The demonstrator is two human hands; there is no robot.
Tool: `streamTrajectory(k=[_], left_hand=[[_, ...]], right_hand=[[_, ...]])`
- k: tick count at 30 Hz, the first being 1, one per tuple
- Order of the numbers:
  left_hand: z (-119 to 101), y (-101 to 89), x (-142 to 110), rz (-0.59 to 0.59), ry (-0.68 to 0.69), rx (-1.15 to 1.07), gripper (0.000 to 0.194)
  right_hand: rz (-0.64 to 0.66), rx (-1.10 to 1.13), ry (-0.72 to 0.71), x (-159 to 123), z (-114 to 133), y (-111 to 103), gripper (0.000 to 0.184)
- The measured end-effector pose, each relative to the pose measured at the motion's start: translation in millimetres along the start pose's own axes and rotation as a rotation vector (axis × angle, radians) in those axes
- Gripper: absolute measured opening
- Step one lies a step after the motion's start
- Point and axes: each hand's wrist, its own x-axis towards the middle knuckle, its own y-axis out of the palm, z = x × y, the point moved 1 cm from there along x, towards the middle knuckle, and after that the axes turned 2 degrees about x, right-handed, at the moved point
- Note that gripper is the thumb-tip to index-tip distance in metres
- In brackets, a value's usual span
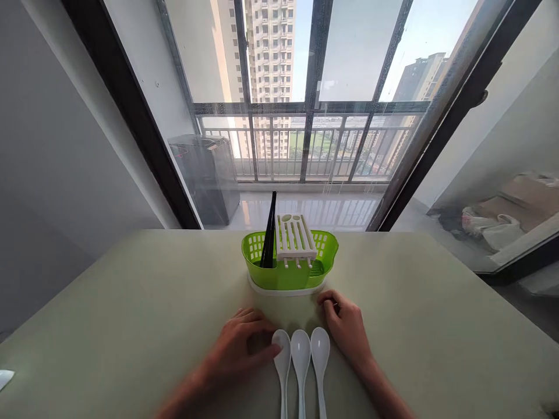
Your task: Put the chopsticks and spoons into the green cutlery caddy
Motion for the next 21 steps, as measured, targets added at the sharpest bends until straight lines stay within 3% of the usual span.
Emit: streamTrajectory(k=[6,10,17,21], left_hand=[[-2,5.4,2,-0.041,-0.011,-0.048,0.023],[-1,4.3,0,-0.03,-0.07,-0.081,0.025],[-2,4.0,0,-0.017,-0.185,-0.136,0.033],[1,3.9,-1,-0.009,-0.164,-0.209,0.03]], right_hand=[[0.036,0.003,0.022,-5,4,-5,0.025],[0.117,0.008,0.053,-9,21,-11,0.024],[0.298,0.019,-0.023,-7,94,-23,0.021],[0.559,0.164,-0.025,-3,140,-27,0.025]])
